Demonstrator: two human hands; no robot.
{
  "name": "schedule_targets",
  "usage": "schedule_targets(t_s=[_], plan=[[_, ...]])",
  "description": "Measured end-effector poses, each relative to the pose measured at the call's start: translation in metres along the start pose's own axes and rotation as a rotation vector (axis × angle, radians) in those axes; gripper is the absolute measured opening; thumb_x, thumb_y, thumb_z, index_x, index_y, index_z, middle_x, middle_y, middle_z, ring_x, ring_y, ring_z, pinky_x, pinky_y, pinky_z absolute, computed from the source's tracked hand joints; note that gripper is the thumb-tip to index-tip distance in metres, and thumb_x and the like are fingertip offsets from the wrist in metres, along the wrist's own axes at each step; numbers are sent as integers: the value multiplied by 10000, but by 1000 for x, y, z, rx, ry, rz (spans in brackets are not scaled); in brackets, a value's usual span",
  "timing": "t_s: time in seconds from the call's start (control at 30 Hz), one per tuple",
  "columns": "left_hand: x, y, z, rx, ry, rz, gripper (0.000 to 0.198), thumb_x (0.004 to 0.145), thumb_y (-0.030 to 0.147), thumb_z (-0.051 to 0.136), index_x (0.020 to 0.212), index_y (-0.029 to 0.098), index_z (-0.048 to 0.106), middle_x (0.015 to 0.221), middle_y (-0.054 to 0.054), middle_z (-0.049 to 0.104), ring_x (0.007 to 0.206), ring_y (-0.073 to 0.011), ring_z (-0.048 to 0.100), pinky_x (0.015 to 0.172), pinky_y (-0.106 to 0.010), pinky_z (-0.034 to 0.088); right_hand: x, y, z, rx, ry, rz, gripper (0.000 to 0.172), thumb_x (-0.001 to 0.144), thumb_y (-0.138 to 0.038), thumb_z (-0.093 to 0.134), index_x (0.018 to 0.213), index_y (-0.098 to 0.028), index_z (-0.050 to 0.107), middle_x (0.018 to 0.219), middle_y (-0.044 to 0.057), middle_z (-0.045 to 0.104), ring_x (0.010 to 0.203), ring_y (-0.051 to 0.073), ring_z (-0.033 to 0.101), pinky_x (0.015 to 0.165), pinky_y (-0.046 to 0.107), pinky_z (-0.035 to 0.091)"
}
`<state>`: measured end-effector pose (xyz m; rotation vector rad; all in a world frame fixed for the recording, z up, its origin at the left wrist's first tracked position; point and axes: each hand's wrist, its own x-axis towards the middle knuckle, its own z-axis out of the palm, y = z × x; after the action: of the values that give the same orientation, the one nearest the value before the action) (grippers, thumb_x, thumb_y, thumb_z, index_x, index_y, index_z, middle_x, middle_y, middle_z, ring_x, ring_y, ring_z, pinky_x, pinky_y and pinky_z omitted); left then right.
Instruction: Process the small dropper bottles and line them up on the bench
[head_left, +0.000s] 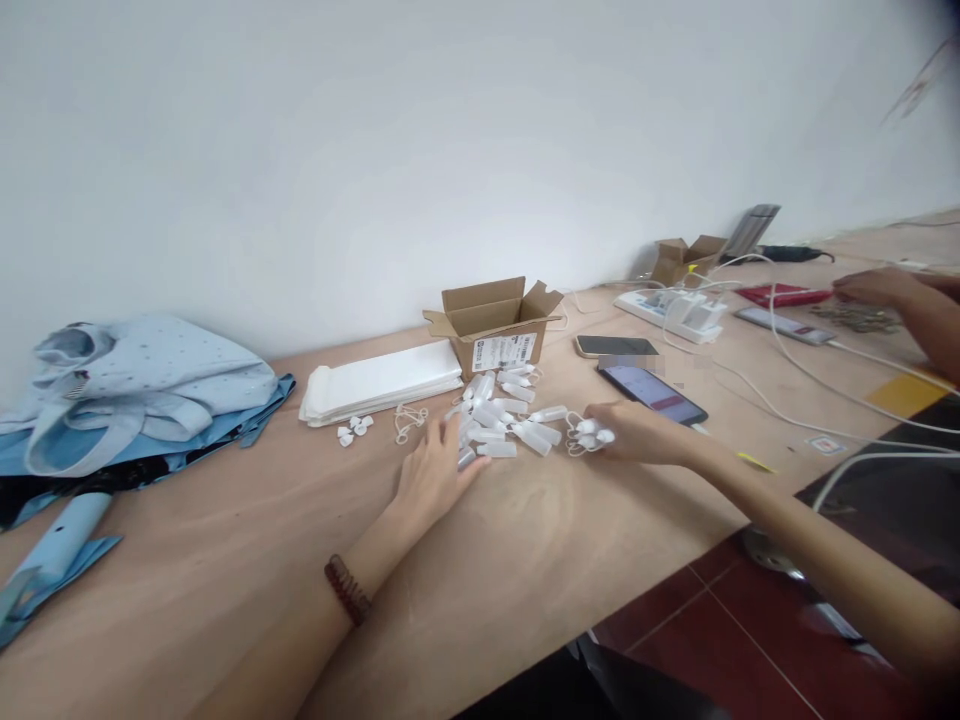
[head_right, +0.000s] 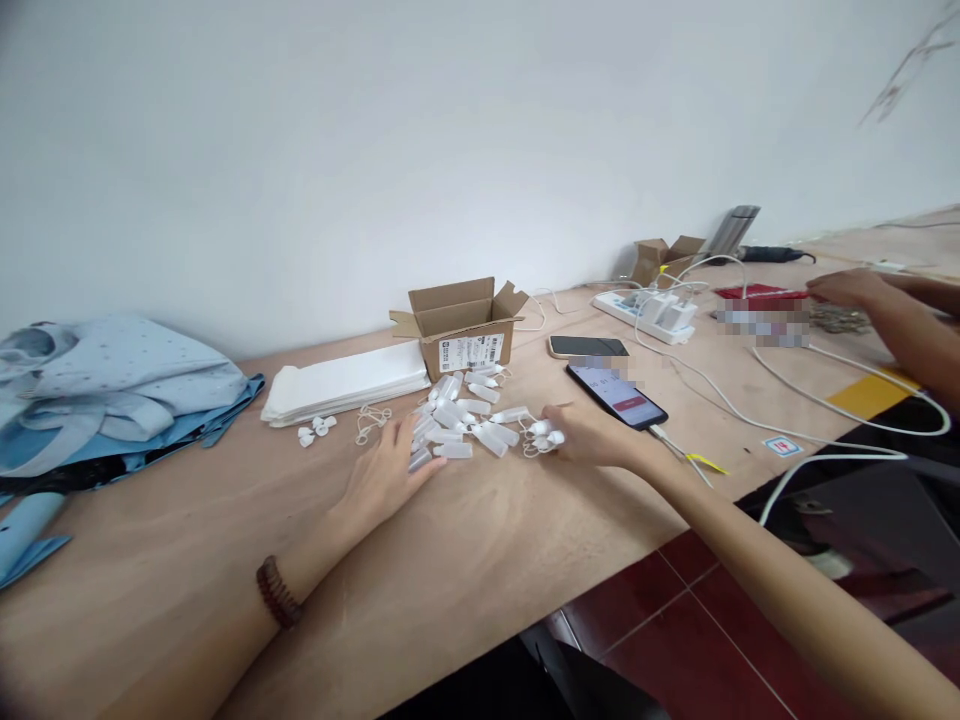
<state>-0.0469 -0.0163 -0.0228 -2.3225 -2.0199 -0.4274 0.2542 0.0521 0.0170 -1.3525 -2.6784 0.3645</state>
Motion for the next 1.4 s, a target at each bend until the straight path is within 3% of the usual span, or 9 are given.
schedule_targets(t_s=[0.17,0.33,0.5,0.73,0.87,0.97,1.07,1.2,1.4], plan=[[26,-3,6,3,0,24,612,866,535,462,1356,206,302,1187,-140,472,919,-281,618,705,-353,496,5,-2,-4,75,93,0,188,614,-132,552,793,-187,539,720,25,612,637,174,564,553,256,381],[47,-4,7,-96,-7,70,553,874,429,518,1340,194,337,1232,-155,444,1048,-294,572,803,-372,479,16,-11,-2,267,66,-30,171,623,-144,550,788,-189,545,714,7,627,636,171,565,564,259,403],[68,-3,4,-231,-31,-21,497,818,325,621,1258,161,460,1199,-168,487,1044,-296,571,858,-381,444,28,-16,6,365,60,-35,185,616,-178,592,798,-173,564,738,5,638,661,173,572,586,263,417],[90,-6,-2,-334,-6,-118,575,714,278,709,1211,49,530,1154,-213,592,1093,-321,553,891,-355,421,27,-39,-3,585,129,-54,299,612,-164,595,910,-164,614,836,21,665,752,193,594,656,274,447],[71,-10,-11,-397,22,-127,411,762,204,627,1155,94,579,1107,-159,644,994,-269,613,864,-338,441,29,-65,2,752,242,97,221,602,-169,617,824,-161,619,719,4,635,651,166,558,579,260,423],[46,-17,-16,-443,31,-111,299,799,210,571,1085,131,610,1067,-115,668,936,-227,633,830,-311,465,39,-93,12,1008,278,111,200,587,-180,661,779,-167,606,677,-13,602,612,142,529,560,251,407],[14,-29,-18,-610,45,-123,280,856,245,486,1093,137,591,1017,-90,677,849,-191,647,763,-293,490,55,-125,28,1279,178,23,163,591,-178,671,724,-159,579,660,-15,596,598,130,525,577,257,414],[-29,-49,-21,-811,81,-85,336,932,288,321,1141,175,559,936,-56,665,801,-184,627,693,-300,481,78,-162,56,1329,118,-45,246,591,-173,677,822,-163,592,734,-10,625,645,133,550,618,259,436],[-52,-63,-24,-522,232,12,243,909,325,438,1023,166,582,874,-62,608,785,-195,574,705,-315,457,101,-179,94,1230,30,-244,345,590,-132,659,931,-154,607,819,-14,636,729,136,566,698,251,439]])
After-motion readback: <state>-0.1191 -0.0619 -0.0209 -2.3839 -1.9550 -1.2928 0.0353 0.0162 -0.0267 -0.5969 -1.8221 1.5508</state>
